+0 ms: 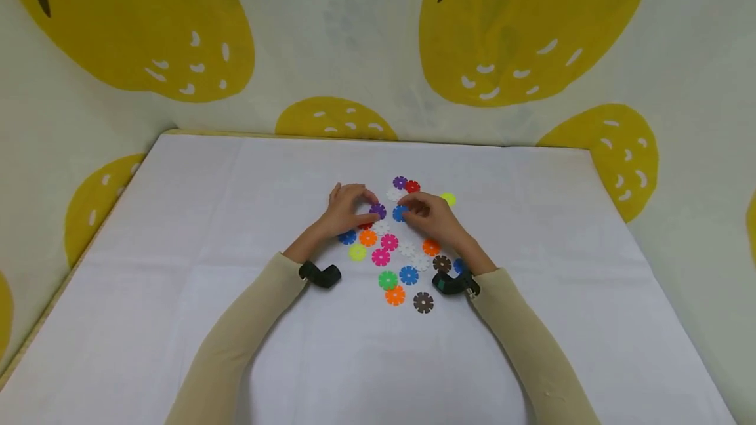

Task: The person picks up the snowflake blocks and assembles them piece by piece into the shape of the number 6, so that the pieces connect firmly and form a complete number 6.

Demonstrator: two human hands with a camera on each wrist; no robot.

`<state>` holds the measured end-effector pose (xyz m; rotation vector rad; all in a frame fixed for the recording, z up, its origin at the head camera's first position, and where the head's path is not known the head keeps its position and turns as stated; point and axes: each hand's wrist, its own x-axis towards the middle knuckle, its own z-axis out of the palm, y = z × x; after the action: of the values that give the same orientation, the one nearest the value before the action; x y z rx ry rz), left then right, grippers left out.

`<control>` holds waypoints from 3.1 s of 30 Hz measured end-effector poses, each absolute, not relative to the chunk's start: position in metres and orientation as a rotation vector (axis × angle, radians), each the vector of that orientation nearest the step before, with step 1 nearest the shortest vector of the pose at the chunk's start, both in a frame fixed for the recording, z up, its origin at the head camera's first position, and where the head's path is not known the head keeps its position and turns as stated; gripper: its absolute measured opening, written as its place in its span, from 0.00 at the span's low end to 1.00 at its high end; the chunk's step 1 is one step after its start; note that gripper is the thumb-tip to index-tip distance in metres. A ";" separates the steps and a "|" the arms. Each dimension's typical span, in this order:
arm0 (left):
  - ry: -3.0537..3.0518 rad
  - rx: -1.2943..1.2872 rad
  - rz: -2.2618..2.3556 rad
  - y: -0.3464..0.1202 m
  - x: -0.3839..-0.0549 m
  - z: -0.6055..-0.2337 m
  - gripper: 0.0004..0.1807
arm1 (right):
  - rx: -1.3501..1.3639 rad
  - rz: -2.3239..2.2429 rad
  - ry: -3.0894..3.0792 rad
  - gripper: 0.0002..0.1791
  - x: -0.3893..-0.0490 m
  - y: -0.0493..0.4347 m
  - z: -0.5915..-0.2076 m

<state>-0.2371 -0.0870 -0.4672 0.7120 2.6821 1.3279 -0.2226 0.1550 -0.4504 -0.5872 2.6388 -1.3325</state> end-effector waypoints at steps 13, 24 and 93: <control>2.481 0.696 1.607 -0.085 -0.237 -0.469 0.12 | -0.350 -1.689 2.294 0.14 -0.221 0.150 -0.448; 2.455 0.765 1.646 -0.088 -0.235 -0.471 0.11 | -0.149 -1.760 2.190 0.15 -0.217 0.144 -0.446; 2.453 0.773 1.767 -0.078 -0.229 -0.470 0.13 | -0.089 -1.917 2.071 0.20 -0.216 0.135 -0.453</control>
<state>-0.2288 -0.0784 -0.4703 0.7726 2.4531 1.7672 -0.2157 0.1352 -0.4527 -0.0890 2.0713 -1.9173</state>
